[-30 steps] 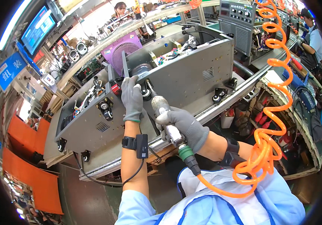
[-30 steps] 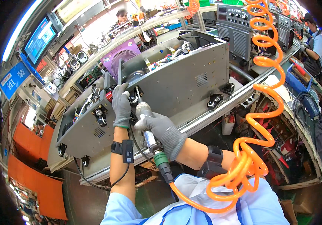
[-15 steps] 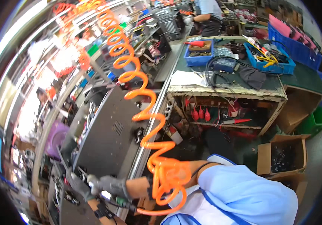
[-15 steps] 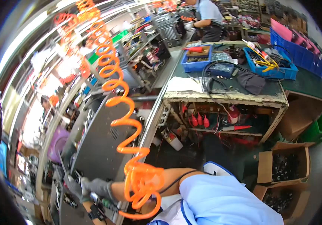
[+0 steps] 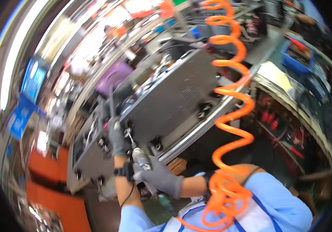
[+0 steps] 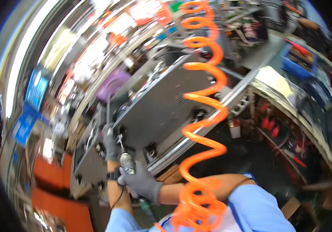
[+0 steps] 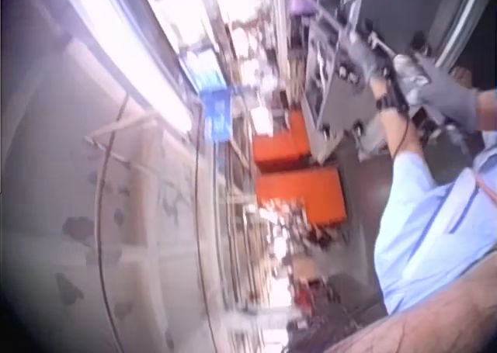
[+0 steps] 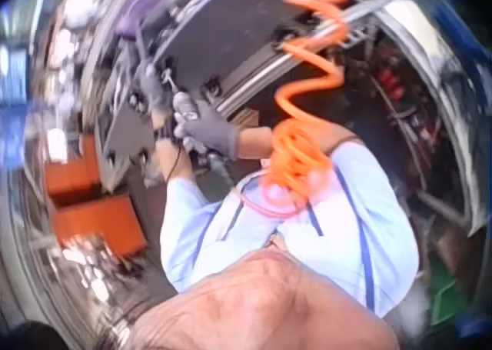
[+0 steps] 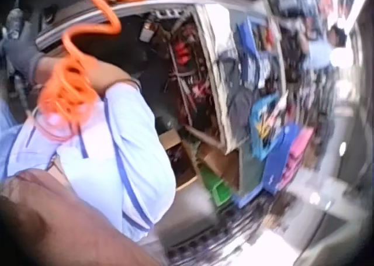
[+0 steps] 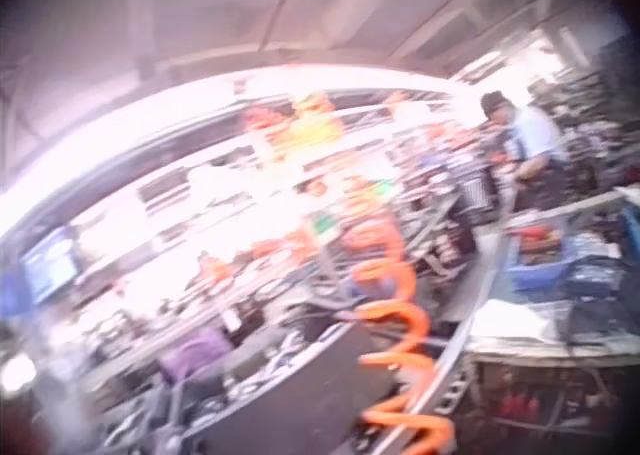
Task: The worker is assembling and testing an industrial welding machine on an assembly line, including attaching casters and wiring.
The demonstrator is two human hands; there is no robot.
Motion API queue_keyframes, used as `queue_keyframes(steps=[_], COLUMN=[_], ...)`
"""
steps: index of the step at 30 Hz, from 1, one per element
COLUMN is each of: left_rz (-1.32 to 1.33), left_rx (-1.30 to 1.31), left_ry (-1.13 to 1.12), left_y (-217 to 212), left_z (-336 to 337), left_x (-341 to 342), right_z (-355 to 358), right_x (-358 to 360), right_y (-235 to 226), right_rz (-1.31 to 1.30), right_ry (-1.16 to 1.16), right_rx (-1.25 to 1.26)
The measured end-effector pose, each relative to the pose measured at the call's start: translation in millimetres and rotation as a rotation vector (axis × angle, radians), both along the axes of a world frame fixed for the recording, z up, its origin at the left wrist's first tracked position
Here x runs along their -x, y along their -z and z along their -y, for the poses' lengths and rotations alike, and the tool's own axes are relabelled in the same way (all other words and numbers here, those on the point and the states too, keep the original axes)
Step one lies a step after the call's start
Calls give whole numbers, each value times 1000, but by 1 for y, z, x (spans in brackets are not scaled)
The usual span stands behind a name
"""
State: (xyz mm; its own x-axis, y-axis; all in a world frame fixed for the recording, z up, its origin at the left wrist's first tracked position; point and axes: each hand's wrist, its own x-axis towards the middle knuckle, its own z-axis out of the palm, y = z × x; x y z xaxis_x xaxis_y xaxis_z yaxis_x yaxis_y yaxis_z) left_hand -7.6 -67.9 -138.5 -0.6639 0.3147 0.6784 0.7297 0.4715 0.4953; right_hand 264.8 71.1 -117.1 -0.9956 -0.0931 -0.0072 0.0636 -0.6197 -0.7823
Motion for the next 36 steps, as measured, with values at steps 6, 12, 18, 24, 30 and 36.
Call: queue_keyframes(steps=[6, 12, 18, 24, 30, 36], left_rz=[368, -193, -298, -175, -243, -415], left_rx=[-88, 824, 499, 388, 807, 1141], left_ry=[136, -495, 544, 1234, 1197, 1173], left_y=[-33, -70, -57, 7, 102, 101], left_z=[-9, -52, -323, -572, -781, -833], left_x=[-25, -81, -175, -255, -308, -331], right_z=[-66, -208, -324, -389, -407, -409], right_x=[-40, -116, -230, -332, -372, -375], right_y=[18, 75, 133, 136, 161, 170], right_rz=[107, 120, 142, 315, 345, 514], right_ry=[-237, 263, 1212, 1558, 1550, 1564], right_rx=[105, 35, -892, -605, -398, -454])
